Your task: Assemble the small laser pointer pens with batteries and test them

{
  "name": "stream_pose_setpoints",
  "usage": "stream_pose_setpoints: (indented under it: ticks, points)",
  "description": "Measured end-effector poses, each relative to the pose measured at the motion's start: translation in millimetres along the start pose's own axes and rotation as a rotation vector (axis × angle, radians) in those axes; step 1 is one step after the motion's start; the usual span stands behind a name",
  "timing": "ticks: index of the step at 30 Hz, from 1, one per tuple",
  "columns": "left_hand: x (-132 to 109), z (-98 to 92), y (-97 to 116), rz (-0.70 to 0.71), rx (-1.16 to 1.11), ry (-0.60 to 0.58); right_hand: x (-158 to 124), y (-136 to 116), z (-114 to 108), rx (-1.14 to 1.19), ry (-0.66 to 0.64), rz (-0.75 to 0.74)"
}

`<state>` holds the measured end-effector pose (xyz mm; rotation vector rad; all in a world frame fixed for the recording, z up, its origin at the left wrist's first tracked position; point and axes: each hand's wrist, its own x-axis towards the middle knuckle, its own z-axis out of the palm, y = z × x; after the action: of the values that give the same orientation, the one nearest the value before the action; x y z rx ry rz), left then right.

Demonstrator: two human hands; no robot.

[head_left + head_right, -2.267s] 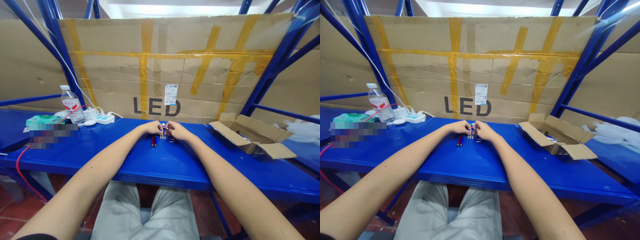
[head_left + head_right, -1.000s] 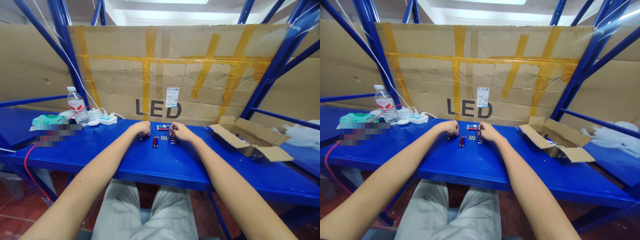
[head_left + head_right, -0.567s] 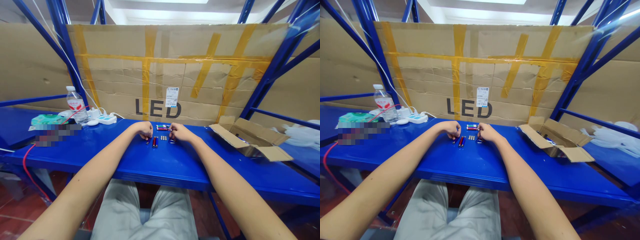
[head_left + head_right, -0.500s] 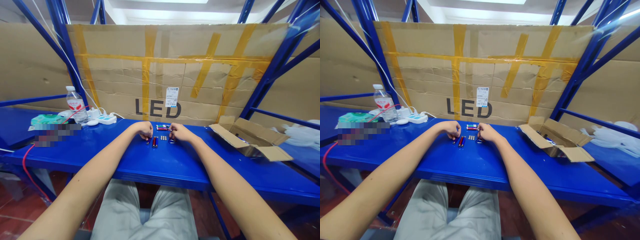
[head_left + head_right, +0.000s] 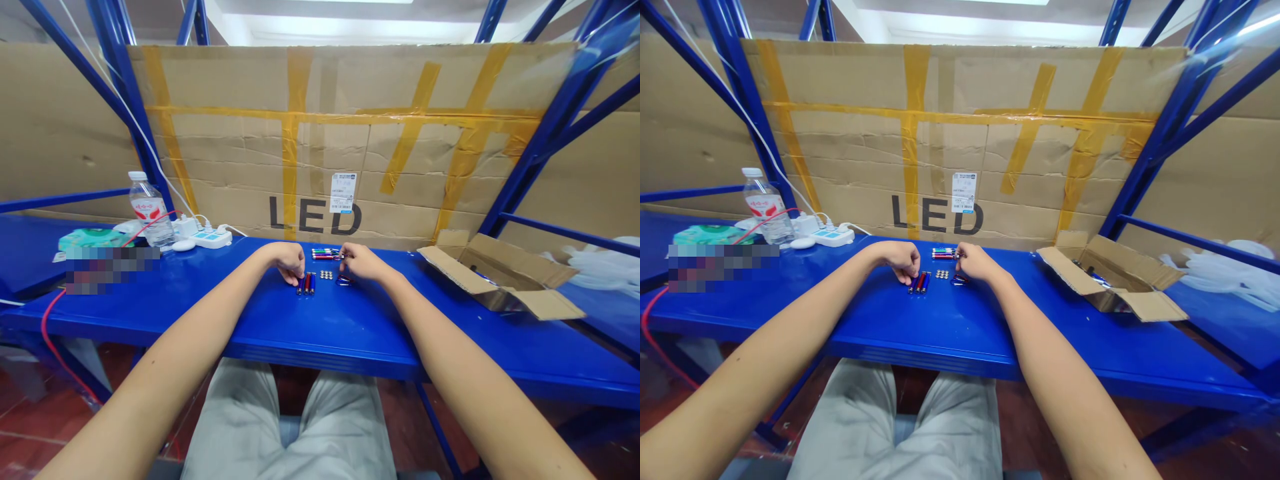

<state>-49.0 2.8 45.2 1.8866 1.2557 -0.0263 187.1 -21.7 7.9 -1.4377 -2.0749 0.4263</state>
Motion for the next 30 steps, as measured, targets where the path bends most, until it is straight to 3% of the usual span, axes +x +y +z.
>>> stream_pose_setpoints:
  ticks: [17,21,23,26,30]
  points:
    - [-1.3,0.1,2.1,-0.024,-0.026,0.050,0.7,-1.4,-1.7,-0.017,0.026,0.025]
    - [-0.9,-3.9,3.6,0.021,0.036,0.181,-0.2,-5.1,-2.4,0.002,0.065,0.020]
    - [2.1,-4.3,4.7,0.116,0.080,0.308,0.0,-6.8,-1.8,0.049,0.069,-0.001]
    - [7.9,2.2,7.8,0.387,0.112,0.474,0.7,-8.9,0.0,0.187,0.019,-0.041]
    - [12.0,20.0,13.7,0.768,0.189,0.569,0.6,-12.0,2.2,0.286,-0.043,-0.053]
